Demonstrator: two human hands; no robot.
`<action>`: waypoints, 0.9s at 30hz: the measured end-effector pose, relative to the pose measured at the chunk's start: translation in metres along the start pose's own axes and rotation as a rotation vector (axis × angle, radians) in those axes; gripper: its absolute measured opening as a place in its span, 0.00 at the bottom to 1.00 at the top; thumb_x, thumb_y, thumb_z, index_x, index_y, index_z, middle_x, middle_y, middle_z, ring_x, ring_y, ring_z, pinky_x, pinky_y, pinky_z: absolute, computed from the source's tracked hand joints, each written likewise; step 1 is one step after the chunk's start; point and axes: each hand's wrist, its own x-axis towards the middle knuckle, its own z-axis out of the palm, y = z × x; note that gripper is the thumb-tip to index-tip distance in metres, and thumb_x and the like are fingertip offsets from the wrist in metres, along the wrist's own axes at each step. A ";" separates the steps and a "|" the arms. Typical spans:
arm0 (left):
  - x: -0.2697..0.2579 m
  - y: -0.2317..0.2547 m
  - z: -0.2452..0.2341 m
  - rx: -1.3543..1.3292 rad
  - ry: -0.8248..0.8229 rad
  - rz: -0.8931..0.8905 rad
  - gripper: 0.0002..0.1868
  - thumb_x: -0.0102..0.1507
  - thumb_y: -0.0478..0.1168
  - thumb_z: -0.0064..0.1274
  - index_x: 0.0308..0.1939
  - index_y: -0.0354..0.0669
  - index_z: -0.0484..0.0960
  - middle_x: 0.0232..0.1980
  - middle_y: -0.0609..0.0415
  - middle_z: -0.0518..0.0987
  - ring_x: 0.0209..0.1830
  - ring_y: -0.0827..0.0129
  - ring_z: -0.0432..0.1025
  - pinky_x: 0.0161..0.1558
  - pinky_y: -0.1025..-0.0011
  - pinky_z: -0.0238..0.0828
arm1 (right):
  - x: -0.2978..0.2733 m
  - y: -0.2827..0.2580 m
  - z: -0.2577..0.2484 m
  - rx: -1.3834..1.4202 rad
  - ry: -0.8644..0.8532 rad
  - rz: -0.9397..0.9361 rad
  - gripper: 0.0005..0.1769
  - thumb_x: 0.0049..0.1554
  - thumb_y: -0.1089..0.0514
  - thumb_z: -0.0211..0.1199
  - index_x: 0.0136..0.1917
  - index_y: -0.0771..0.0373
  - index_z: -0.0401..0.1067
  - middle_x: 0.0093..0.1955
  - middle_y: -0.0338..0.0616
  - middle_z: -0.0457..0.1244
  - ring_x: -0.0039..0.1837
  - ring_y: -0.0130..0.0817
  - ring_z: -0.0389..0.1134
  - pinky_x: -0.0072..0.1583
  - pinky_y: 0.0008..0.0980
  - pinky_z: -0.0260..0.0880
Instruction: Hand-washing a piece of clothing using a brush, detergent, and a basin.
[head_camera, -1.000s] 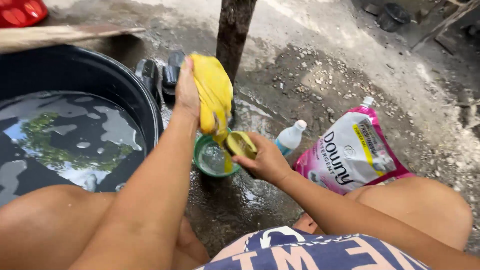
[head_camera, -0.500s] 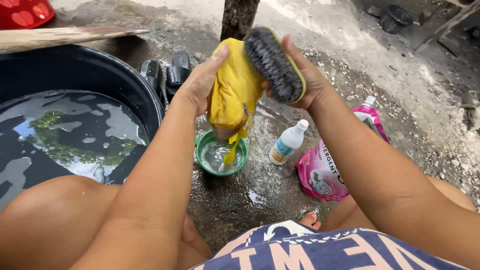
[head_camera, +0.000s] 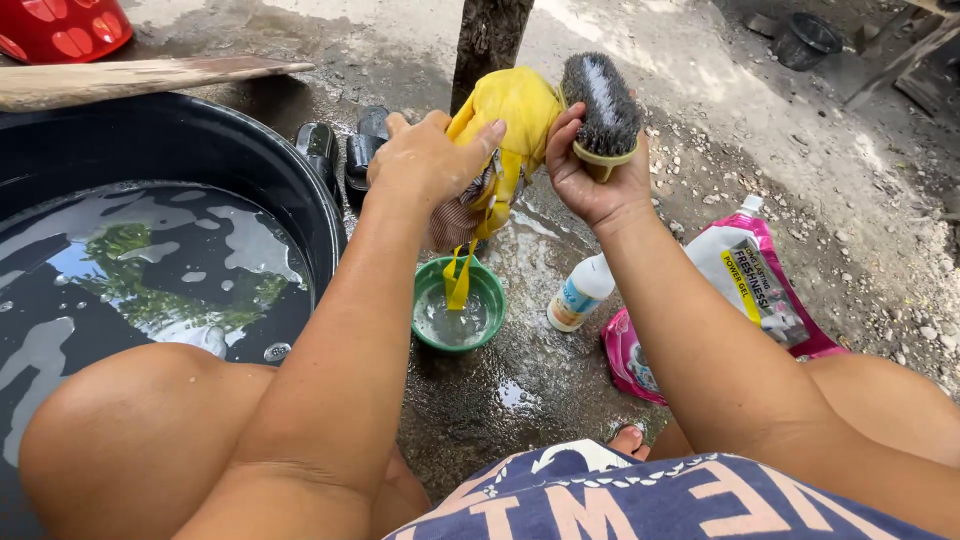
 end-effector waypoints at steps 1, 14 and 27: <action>0.003 -0.002 0.002 0.000 0.004 -0.001 0.50 0.56 0.81 0.42 0.71 0.56 0.69 0.76 0.38 0.58 0.69 0.43 0.66 0.66 0.49 0.64 | 0.001 0.002 -0.001 0.000 -0.003 0.003 0.23 0.59 0.42 0.64 0.51 0.66 0.70 0.46 0.47 0.65 0.51 0.38 0.70 0.53 0.35 0.76; 0.050 -0.033 0.055 -0.654 0.074 -0.097 0.32 0.57 0.62 0.63 0.45 0.34 0.79 0.31 0.48 0.81 0.19 0.67 0.74 0.24 0.67 0.75 | 0.018 0.009 -0.008 0.146 0.025 -0.149 0.17 0.57 0.52 0.59 0.49 0.70 0.70 0.44 0.51 0.66 0.47 0.42 0.70 0.50 0.38 0.77; 0.064 -0.046 0.101 -0.904 0.164 0.442 0.24 0.58 0.43 0.61 0.55 0.34 0.77 0.50 0.52 0.84 0.47 0.67 0.79 0.53 0.69 0.75 | 0.019 0.008 0.012 0.156 0.149 -0.134 0.29 0.53 0.42 0.64 0.51 0.71 0.69 0.43 0.53 0.65 0.45 0.43 0.69 0.48 0.38 0.76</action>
